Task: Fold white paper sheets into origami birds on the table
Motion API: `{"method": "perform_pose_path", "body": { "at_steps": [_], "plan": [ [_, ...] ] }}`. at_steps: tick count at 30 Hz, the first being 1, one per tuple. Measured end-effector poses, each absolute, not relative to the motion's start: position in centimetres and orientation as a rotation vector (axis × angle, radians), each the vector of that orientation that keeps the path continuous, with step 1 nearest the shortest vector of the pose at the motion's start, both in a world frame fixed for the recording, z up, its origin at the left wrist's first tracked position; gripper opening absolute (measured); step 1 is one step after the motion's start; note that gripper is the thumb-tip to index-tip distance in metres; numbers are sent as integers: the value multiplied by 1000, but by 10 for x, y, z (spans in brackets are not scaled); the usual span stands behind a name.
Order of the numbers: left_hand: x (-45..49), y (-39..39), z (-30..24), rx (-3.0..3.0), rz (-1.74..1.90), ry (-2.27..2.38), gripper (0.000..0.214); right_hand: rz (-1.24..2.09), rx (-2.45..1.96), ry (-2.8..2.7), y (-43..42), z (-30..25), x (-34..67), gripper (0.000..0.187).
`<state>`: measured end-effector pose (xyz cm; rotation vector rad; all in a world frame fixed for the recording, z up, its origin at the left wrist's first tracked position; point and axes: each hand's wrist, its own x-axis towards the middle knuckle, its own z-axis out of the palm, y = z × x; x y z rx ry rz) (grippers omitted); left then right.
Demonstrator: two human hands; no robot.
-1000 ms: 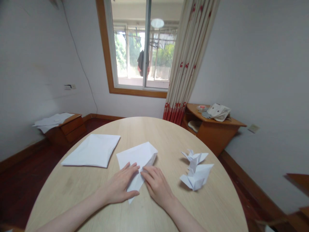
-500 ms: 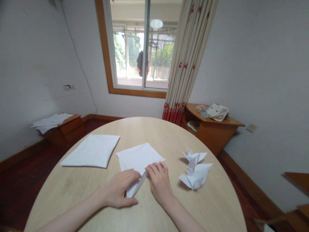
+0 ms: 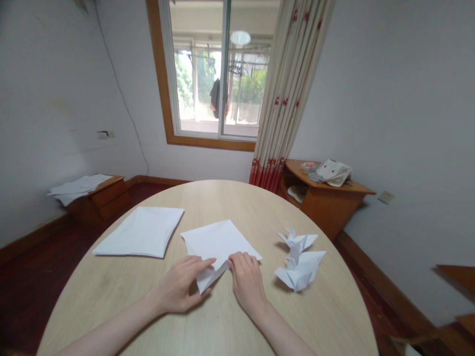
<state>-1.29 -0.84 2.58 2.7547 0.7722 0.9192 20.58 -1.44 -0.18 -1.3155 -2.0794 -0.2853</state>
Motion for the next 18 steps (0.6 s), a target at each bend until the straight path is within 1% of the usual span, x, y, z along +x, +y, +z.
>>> {"method": "perform_pose_path", "body": {
  "at_steps": [4,9,14,18],
  "plan": [
    [-13,-5,23,2687,1115,818,51,-251,-1303,-2066,-14,-4,206,31],
    [-15,-1,15,2558,1297,918,42,-72,-1264,-2059,-16,-6,205,28],
    [-16,1,7,2544,1430,1017,36,199,-1240,-2025,-18,-4,203,25],
    [-16,3,5,2570,1511,1057,41,427,-1253,-1939,-20,1,200,23]
  ]
}}
